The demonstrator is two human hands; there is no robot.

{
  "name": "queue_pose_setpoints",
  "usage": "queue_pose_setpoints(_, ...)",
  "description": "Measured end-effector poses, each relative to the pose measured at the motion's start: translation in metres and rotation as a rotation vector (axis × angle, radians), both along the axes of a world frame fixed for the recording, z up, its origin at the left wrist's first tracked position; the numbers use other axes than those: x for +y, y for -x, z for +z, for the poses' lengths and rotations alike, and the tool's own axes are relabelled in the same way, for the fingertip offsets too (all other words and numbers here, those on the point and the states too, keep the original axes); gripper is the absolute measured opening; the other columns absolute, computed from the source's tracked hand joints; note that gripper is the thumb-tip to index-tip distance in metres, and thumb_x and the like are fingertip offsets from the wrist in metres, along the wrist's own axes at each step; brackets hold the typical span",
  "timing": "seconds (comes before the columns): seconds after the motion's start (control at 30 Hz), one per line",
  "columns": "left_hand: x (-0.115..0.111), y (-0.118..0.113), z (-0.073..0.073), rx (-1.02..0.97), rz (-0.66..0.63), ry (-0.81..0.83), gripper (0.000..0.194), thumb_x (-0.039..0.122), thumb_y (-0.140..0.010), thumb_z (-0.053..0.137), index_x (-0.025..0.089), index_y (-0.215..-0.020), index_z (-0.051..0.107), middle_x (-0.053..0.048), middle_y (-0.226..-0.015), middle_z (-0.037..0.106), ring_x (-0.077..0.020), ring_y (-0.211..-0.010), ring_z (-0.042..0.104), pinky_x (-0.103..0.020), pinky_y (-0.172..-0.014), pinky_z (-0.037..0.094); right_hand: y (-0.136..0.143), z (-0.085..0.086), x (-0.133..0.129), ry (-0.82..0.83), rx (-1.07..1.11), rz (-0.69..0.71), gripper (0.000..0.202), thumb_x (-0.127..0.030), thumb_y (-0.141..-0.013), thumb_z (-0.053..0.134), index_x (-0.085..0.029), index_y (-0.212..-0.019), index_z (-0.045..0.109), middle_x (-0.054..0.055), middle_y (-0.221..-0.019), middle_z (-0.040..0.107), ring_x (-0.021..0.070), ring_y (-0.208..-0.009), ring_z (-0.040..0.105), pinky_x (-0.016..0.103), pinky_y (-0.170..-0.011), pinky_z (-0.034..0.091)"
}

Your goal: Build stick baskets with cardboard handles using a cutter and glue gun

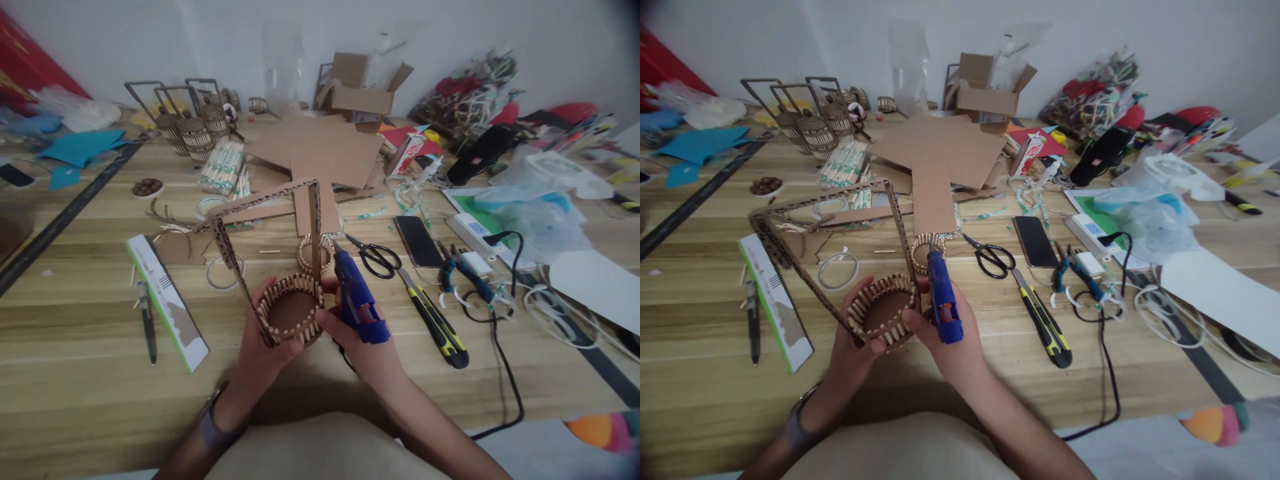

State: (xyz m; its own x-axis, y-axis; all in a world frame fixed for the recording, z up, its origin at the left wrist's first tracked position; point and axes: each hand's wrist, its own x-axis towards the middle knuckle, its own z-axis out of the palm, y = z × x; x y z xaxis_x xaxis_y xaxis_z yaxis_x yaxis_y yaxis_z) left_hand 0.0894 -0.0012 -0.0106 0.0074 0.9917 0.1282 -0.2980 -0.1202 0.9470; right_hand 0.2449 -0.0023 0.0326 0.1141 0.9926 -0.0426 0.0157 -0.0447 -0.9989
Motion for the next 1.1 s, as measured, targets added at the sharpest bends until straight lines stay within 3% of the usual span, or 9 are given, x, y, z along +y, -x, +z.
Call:
queue_pose_setpoints(0.17,0.0,0.0,-0.009,-0.065,-0.08,0.032,0.118,0.055,-0.048,0.097,0.03,-0.148,0.038,-0.013,-0.134,0.065,-0.0332,-0.121,0.066,-0.045,-0.102,0.055,-0.002,0.0,0.001,-0.015,-0.014,-0.046,0.032,-0.037,-0.07,0.081,-0.024,-0.09,0.06,0.004,-0.097,0.07,0.0185,-0.075,0.061,0.032,-0.064,0.05)
queue_pose_setpoints(0.3,-0.002,0.001,-0.01,-0.101,-0.13,0.035,0.114,0.038,-0.059,0.096,0.033,-0.152,0.03,-0.012,-0.134,0.065,-0.0307,-0.121,0.067,-0.043,-0.098,0.058,-0.003,0.0,0.002,-0.031,0.036,-0.039,0.033,-0.038,-0.069,0.083,-0.024,-0.088,0.06,0.004,-0.095,0.071,0.0194,-0.078,0.062,0.032,-0.066,0.052)
queue_pose_setpoints(0.5,-0.001,0.0,-0.007,-0.121,-0.109,0.038,0.112,0.041,-0.061,0.095,0.032,-0.152,0.03,-0.012,-0.132,0.067,-0.0313,-0.12,0.067,-0.044,-0.098,0.057,-0.005,-0.001,0.002,-0.036,0.027,-0.036,0.03,-0.036,-0.071,0.081,-0.024,-0.086,0.059,0.005,-0.1,0.072,0.0209,-0.087,0.064,0.032,-0.071,0.052)
queue_pose_setpoints(0.7,0.003,0.002,-0.013,-0.138,-0.075,0.066,0.11,0.049,-0.062,0.093,0.032,-0.152,0.033,-0.013,-0.133,0.067,-0.0336,-0.12,0.066,-0.049,-0.101,0.055,-0.008,-0.001,0.0,-0.027,0.064,-0.056,0.029,-0.039,-0.074,0.079,-0.025,-0.083,0.056,0.004,-0.101,0.071,0.0162,-0.072,0.061,0.027,-0.055,0.047)
queue_pose_setpoints(0.87,0.004,0.005,-0.016,-0.104,-0.019,0.06,0.111,0.053,-0.063,0.091,0.03,-0.153,0.032,-0.013,-0.135,0.065,-0.0319,-0.121,0.066,-0.047,-0.103,0.053,-0.009,-0.003,-0.003,-0.068,0.097,-0.114,0.024,-0.034,-0.077,0.074,-0.025,-0.08,0.052,-0.002,-0.077,0.064,0.0121,-0.059,0.053,0.026,-0.052,0.043)
queue_pose_setpoints(1.1,0.004,0.003,-0.01,-0.124,0.053,0.09,0.108,0.053,-0.061,0.091,0.029,-0.15,0.037,-0.012,-0.137,0.062,-0.0328,-0.122,0.064,-0.048,-0.105,0.052,-0.007,-0.002,-0.011,-0.053,-0.005,-0.032,0.025,-0.038,-0.079,0.073,-0.023,-0.078,0.053,-0.004,-0.067,0.057,0.0127,-0.057,0.053,0.027,-0.055,0.047)
